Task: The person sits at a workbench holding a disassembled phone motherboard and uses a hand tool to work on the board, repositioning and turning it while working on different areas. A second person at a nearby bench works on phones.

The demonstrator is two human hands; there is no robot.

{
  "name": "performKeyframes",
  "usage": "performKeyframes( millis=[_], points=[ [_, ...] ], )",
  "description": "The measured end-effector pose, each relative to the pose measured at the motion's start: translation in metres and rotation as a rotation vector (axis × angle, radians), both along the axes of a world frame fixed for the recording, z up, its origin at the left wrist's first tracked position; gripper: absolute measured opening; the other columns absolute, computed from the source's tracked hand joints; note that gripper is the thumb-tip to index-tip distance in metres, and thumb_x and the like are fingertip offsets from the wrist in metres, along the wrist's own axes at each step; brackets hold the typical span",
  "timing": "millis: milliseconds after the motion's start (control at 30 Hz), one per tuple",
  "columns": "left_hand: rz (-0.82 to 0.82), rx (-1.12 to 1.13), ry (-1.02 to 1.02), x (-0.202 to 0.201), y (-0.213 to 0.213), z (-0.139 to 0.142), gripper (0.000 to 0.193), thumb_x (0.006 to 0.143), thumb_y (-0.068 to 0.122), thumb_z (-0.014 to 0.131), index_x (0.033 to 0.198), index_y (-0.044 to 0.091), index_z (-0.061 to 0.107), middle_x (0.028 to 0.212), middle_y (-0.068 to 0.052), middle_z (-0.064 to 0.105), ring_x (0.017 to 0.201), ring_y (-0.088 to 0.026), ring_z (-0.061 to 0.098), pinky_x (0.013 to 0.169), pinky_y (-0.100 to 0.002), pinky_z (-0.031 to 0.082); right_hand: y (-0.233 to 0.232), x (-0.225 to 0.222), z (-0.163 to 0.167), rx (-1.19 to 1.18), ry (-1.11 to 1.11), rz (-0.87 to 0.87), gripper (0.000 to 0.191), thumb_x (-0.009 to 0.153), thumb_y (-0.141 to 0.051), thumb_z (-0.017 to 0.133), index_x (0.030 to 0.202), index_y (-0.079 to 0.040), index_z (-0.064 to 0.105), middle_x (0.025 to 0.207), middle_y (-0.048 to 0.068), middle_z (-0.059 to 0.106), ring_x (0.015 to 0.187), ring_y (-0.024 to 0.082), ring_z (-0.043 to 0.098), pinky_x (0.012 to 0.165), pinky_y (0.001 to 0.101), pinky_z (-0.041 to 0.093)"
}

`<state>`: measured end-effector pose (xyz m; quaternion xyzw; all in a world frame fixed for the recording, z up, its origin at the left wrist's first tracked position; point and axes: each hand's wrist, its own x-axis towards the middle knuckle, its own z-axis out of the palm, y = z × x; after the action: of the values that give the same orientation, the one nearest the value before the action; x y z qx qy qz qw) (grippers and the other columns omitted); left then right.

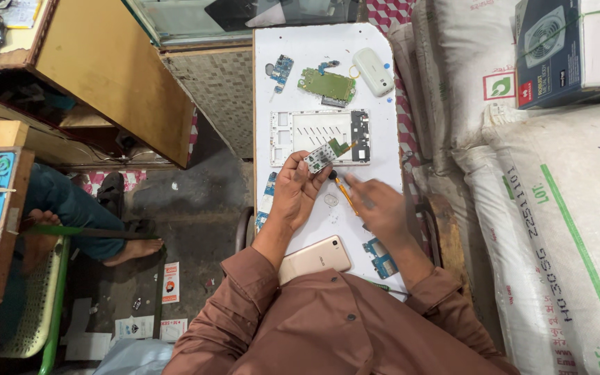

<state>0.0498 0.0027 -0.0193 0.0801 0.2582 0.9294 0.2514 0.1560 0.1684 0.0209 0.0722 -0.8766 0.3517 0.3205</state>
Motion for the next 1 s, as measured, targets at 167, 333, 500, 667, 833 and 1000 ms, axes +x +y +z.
performKeyframes(
  millis=[167, 333, 500, 667, 833, 1000],
  points=[
    [-0.009, -0.012, 0.023, 0.0019, 0.0003, -0.0003, 0.032, 0.102, 0.024, 0.067, 0.124, 0.005, 0.052, 0.122, -0.014, 0.068, 0.114, -0.026, 0.068, 0.108, -0.041, 0.055, -0.0003, 0.0002, 0.0010, -0.045, 0.000, 0.012, 0.028, 0.091, -0.002, 0.076, 0.118, -0.006, 0.073, 0.084, 0.006, 0.069, 0.068, 0.018, 0.063, 0.061, 0.0318, 0.050],
    [0.006, -0.017, 0.056, 0.0026, 0.0010, -0.0015, 0.032, 0.103, 0.024, 0.066, 0.125, 0.005, 0.053, 0.122, -0.013, 0.068, 0.112, -0.026, 0.068, 0.107, -0.043, 0.054, 0.0004, 0.0032, 0.0050, 0.068, -0.011, -0.083, 0.032, 0.091, 0.002, 0.076, 0.122, -0.002, 0.074, 0.081, 0.008, 0.067, 0.065, 0.019, 0.063, 0.057, 0.0325, 0.050],
    [-0.011, -0.036, 0.065, 0.0038, 0.0002, -0.0049, 0.029, 0.106, 0.024, 0.064, 0.126, 0.005, 0.054, 0.121, -0.013, 0.068, 0.110, -0.024, 0.068, 0.104, -0.044, 0.055, -0.0028, 0.0024, 0.0058, 0.049, -0.011, 0.048, 0.029, 0.089, -0.003, 0.078, 0.118, -0.003, 0.074, 0.083, 0.009, 0.069, 0.071, 0.020, 0.066, 0.063, 0.0322, 0.053],
    [-0.013, -0.038, 0.047, 0.0038, -0.0016, -0.0075, 0.028, 0.104, 0.024, 0.064, 0.124, 0.007, 0.054, 0.124, -0.012, 0.068, 0.110, -0.023, 0.068, 0.105, -0.043, 0.056, -0.0030, 0.0056, 0.0062, -0.138, -0.050, -0.066, 0.028, 0.094, -0.001, 0.073, 0.122, -0.003, 0.073, 0.093, 0.011, 0.072, 0.074, 0.019, 0.070, 0.064, 0.0304, 0.055],
    [-0.025, -0.027, 0.054, 0.0019, 0.0004, -0.0075, 0.029, 0.106, 0.023, 0.066, 0.126, 0.005, 0.054, 0.118, -0.013, 0.068, 0.107, -0.027, 0.068, 0.102, -0.044, 0.056, -0.0011, 0.0032, 0.0035, 0.097, -0.004, -0.006, 0.027, 0.086, -0.001, 0.077, 0.113, -0.003, 0.076, 0.079, 0.009, 0.068, 0.065, 0.023, 0.065, 0.060, 0.0354, 0.052],
    [-0.033, -0.052, 0.021, 0.0011, 0.0031, -0.0073, 0.028, 0.104, 0.022, 0.065, 0.124, 0.005, 0.054, 0.118, -0.012, 0.068, 0.109, -0.023, 0.067, 0.103, -0.044, 0.057, -0.0002, 0.0046, -0.0031, -0.003, 0.067, -0.107, 0.029, 0.092, 0.003, 0.075, 0.121, -0.002, 0.073, 0.089, 0.010, 0.069, 0.073, 0.022, 0.067, 0.065, 0.0330, 0.054]
  ],
)
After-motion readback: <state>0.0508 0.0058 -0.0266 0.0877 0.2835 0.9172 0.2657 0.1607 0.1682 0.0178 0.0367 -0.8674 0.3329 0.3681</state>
